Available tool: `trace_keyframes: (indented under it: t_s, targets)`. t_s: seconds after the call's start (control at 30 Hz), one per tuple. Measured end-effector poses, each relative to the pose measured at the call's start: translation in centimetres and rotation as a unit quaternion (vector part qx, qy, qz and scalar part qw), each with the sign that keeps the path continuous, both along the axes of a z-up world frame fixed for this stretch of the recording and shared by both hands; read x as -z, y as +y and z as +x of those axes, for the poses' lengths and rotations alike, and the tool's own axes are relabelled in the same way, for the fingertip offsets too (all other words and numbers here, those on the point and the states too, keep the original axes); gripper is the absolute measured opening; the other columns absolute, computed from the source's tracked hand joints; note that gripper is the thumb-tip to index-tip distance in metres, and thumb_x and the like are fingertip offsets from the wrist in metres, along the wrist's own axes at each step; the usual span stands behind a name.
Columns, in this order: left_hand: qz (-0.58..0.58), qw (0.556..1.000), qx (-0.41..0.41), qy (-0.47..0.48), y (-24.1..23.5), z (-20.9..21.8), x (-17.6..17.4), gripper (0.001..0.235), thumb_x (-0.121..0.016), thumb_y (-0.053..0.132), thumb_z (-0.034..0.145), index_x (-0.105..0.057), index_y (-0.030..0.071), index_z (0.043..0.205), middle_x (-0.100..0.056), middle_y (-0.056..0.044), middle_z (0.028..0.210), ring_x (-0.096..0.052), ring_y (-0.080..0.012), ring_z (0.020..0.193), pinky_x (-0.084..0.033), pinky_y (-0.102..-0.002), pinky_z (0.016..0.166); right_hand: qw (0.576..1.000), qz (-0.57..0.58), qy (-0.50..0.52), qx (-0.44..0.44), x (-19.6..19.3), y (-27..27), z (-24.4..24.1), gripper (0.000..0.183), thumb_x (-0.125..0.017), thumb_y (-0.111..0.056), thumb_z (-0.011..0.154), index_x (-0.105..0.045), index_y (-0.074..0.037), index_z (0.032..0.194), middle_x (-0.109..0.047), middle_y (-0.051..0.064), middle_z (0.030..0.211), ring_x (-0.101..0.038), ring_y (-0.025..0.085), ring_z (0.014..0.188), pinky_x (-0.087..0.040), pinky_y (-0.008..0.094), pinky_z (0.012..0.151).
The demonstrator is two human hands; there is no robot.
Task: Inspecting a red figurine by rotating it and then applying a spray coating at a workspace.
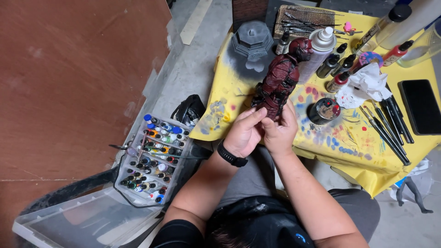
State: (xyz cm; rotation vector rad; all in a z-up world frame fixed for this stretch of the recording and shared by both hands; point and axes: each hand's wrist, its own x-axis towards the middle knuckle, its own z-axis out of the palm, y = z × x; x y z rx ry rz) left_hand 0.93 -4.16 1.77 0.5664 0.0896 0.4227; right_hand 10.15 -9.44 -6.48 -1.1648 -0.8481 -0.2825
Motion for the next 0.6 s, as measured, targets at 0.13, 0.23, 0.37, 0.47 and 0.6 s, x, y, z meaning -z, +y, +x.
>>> trace_keyframes:
  t_s: [0.13, 0.23, 0.37, 0.47, 0.6]
  targets:
    - [0.022, 0.999, -0.027, 0.007, -0.1, 0.1, 0.4, 0.013, -0.066, 0.011, 0.102, -0.071, 0.0, 0.108, -0.071, -0.008, 0.099, -0.069, -0.0162, 0.095, -0.057, -0.033, 0.092, 1.0, -0.018, -0.001, -0.003, 1.6, -0.2, 0.5, 0.065, -0.074, -0.054, 0.093, -0.067, 0.004, 0.122, -0.062, 0.017, 0.117, -0.06, 0.023, 0.111, -0.048, 0.039, 0.099]
    - [0.033, 0.998, -0.05, 0.018, -0.4, -0.1, 0.2, 0.012, -0.066, 0.013, 0.103, -0.071, 0.002, 0.104, -0.07, -0.005, 0.094, -0.068, -0.0134, 0.091, -0.058, -0.03, 0.089, 1.0, -0.027, 0.004, -0.006, 0.3, -0.4, 0.0, 0.067, -0.075, -0.054, 0.092, -0.067, 0.004, 0.123, -0.061, 0.017, 0.122, -0.059, 0.023, 0.113, -0.047, 0.039, 0.101]
    - [0.023, 0.997, -0.068, 0.029, -0.1, 0.0, 1.2, 0.017, -0.066, 0.019, 0.103, -0.071, 0.003, 0.102, -0.072, -0.009, 0.092, -0.072, -0.0159, 0.089, -0.059, -0.032, 0.088, 0.998, -0.057, 0.0, -0.015, -1.2, -1.2, -0.4, 0.071, -0.079, -0.05, 0.089, -0.062, 0.005, 0.131, -0.058, 0.019, 0.13, -0.058, 0.026, 0.121, -0.047, 0.041, 0.104]
    - [-0.023, 1.0, -0.014, 0.003, 1.2, 0.4, 4.2, 0.037, -0.059, 0.038, 0.107, -0.072, 0.004, 0.109, -0.077, -0.014, 0.105, -0.074, -0.0212, 0.101, -0.058, -0.037, 0.097, 0.997, -0.067, 0.004, -0.036, -0.5, -2.0, -0.2, 0.07, -0.074, -0.048, 0.093, -0.057, 0.005, 0.136, -0.056, 0.021, 0.135, -0.055, 0.027, 0.127, -0.047, 0.042, 0.106]
    - [-0.117, 0.992, 0.034, -0.019, 2.0, -0.8, 4.7, 0.062, -0.055, 0.06, 0.106, -0.07, 0.0, 0.116, -0.074, -0.018, 0.122, -0.071, -0.0255, 0.115, -0.053, -0.043, 0.107, 0.992, -0.077, 0.044, -0.093, 1.2, -3.2, -0.1, 0.061, -0.069, -0.04, 0.098, -0.055, 0.005, 0.137, -0.053, 0.017, 0.139, -0.053, 0.023, 0.131, -0.046, 0.037, 0.108]
